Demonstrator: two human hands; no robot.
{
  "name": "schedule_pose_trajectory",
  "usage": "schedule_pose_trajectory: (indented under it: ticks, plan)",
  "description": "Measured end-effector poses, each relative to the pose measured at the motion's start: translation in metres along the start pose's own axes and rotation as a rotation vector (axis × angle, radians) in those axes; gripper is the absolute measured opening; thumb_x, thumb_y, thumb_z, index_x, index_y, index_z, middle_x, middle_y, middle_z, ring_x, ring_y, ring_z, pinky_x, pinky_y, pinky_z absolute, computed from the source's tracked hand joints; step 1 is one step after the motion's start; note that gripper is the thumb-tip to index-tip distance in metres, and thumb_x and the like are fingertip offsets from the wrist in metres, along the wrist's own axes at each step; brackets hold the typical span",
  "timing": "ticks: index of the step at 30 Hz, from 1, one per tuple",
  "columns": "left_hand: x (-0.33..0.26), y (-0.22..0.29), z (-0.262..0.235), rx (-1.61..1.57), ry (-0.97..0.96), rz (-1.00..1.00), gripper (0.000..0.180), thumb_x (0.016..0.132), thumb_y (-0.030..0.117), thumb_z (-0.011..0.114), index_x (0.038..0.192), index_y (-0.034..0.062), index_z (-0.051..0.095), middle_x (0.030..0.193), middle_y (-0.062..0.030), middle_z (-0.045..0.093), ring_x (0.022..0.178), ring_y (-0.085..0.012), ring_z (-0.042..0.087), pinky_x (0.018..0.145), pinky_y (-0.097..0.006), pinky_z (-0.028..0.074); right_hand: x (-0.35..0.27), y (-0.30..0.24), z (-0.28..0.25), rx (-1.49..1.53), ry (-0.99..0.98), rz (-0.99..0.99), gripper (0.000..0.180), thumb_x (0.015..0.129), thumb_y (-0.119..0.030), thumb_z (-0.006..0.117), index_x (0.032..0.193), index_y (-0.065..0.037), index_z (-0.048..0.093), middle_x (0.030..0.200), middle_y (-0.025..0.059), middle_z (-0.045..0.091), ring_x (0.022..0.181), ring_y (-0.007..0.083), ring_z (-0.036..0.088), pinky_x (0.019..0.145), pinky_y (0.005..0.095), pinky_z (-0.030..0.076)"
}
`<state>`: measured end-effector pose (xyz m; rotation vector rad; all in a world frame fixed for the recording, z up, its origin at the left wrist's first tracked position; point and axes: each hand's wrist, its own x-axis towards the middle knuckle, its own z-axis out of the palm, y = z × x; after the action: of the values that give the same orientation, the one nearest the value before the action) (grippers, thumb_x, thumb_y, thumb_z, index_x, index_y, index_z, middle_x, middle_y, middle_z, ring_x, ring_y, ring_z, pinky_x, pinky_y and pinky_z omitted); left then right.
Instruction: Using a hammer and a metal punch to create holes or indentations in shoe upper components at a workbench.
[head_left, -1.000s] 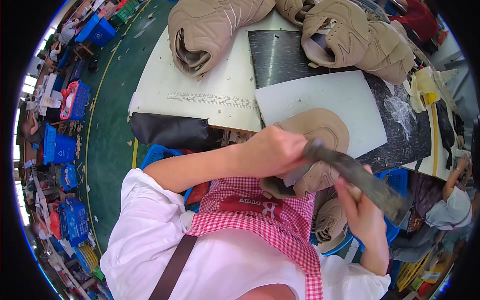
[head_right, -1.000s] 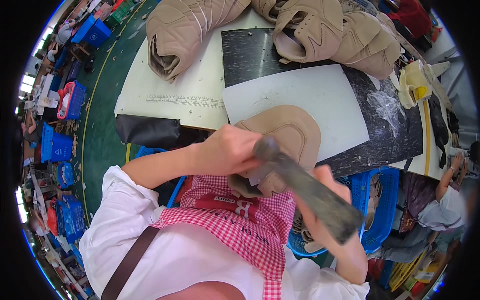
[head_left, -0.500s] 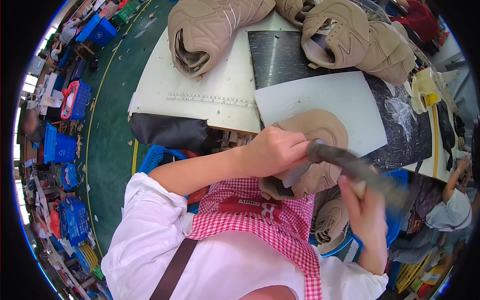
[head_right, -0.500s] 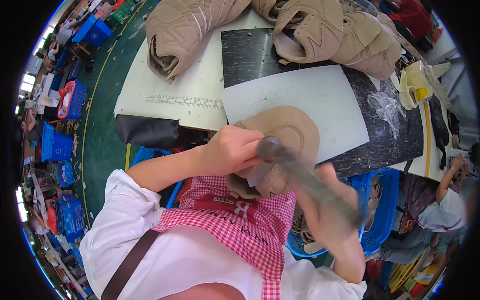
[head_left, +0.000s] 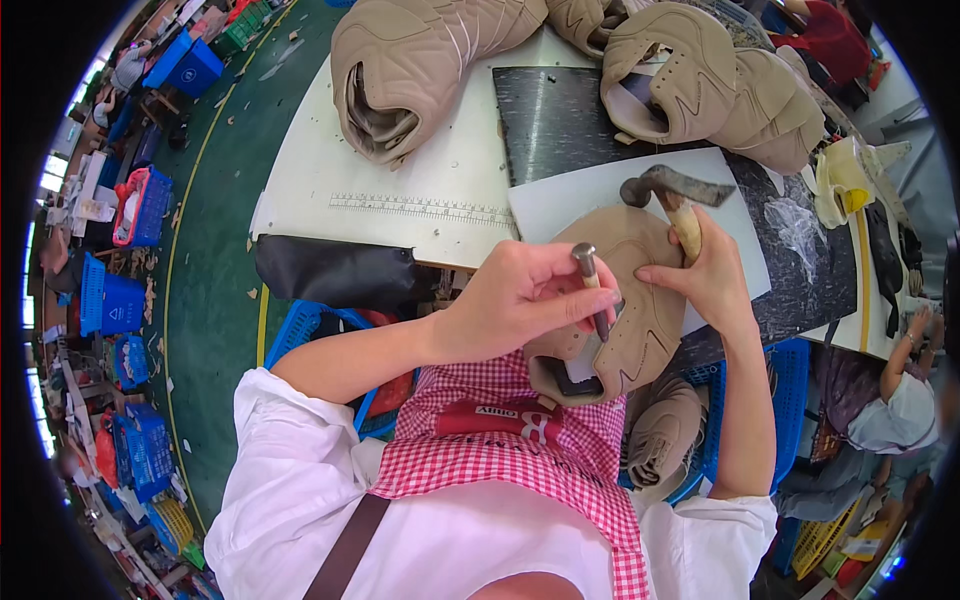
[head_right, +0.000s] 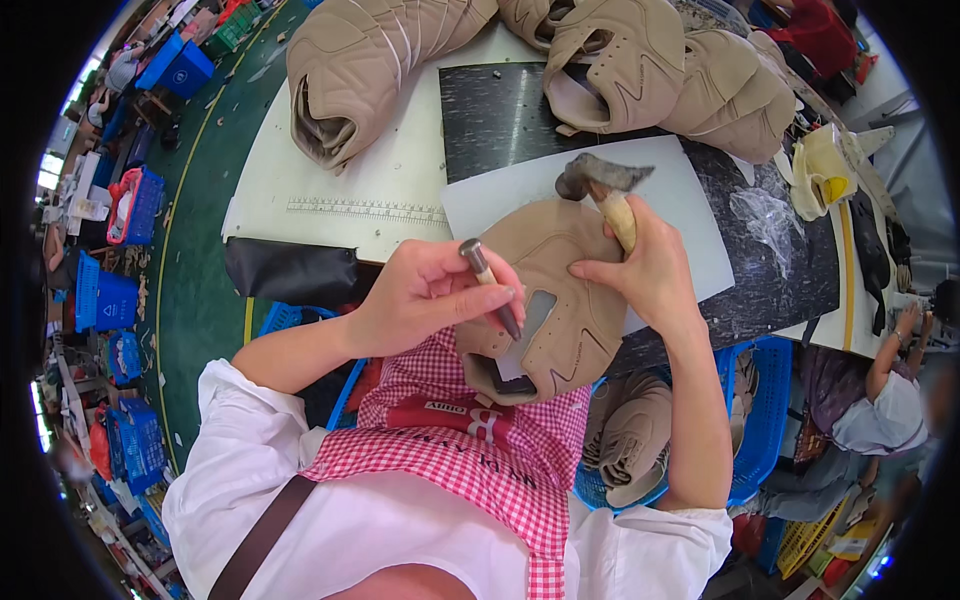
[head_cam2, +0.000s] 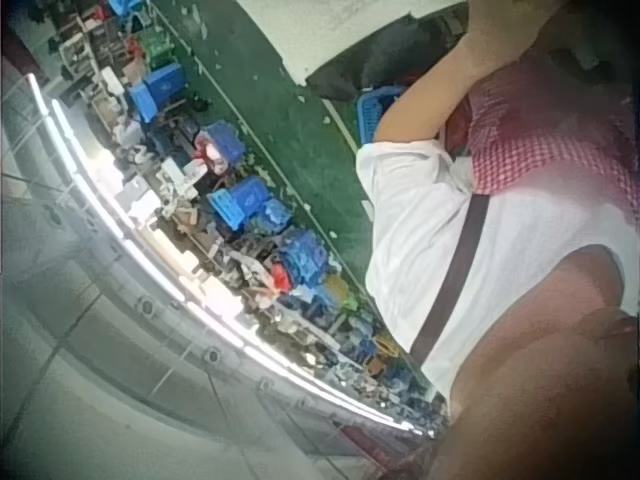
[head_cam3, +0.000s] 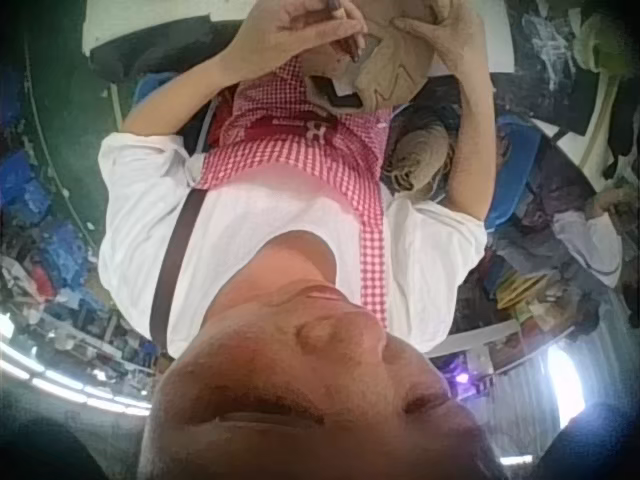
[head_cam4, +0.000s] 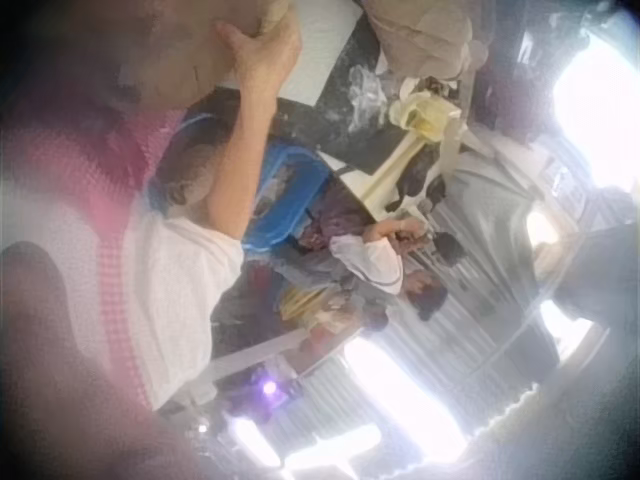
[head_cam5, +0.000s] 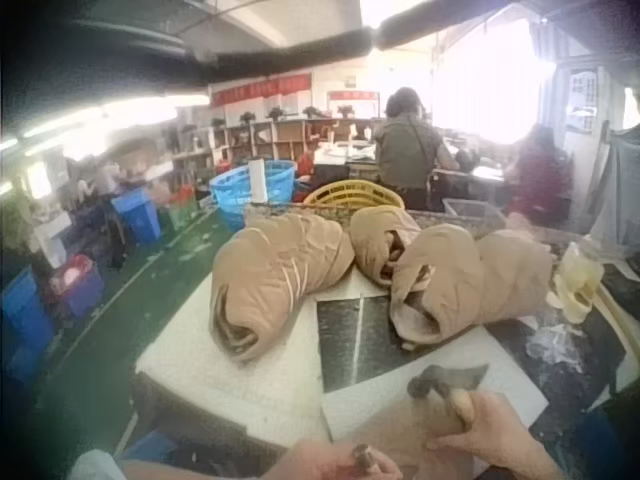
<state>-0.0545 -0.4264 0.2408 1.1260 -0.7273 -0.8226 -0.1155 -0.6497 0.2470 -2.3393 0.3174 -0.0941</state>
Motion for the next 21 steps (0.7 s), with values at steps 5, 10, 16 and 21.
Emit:
schedule_pose_trajectory:
  ticks: [5,10,16,21]
  plan:
    - [0.016,-0.013,-0.026,-0.025,0.142,0.023,0.013,0.088,0.007,0.054,0.097,-0.0028,0.057,0.085,-0.008,0.062,0.081,-0.0118,0.062,0.07,-0.023,0.052,-0.008,-0.002,0.004,-0.079,0.031,0.075,0.051,0.054,-0.016,0.082,0.094,0.0,0.055,0.08,0.0094,0.057,0.072,0.023,0.056,0.069,0.032,0.044]
    - [0.024,-0.029,-0.019,0.433,0.136,0.074,0.013,0.086,0.007,0.057,0.089,-0.0054,0.059,0.078,-0.0068,0.064,0.07,-0.0106,0.063,0.064,-0.021,0.051,-0.013,0.0,0.008,-0.091,0.18,-0.155,0.047,0.057,-0.018,0.081,0.094,-0.001,0.057,0.076,0.0042,0.052,0.066,0.0166,0.05,0.062,0.0284,0.042]
    - [0.022,-0.025,-0.023,0.35,0.131,0.011,0.012,0.084,0.007,0.06,0.086,-0.0045,0.06,0.074,-0.0061,0.064,0.07,-0.0097,0.063,0.063,-0.021,0.052,-0.03,-0.007,-0.019,0.159,0.424,0.026,0.025,0.083,-0.021,0.062,0.1,-0.003,0.058,0.064,-0.0028,0.046,0.048,0.0024,0.039,0.04,0.0192,0.026]
    - [0.028,-0.01,-0.012,1.035,-0.118,0.327,0.012,0.081,0.01,0.063,0.083,-0.0014,0.061,0.073,-0.0052,0.064,0.066,-0.0079,0.062,0.06,-0.023,0.051,-0.125,-0.038,-0.071,0.882,0.577,-0.356,0.015,0.084,-0.018,0.059,0.092,-0.005,0.059,0.066,-0.0005,0.054,0.048,0.0086,0.047,0.042,0.0211,0.034]
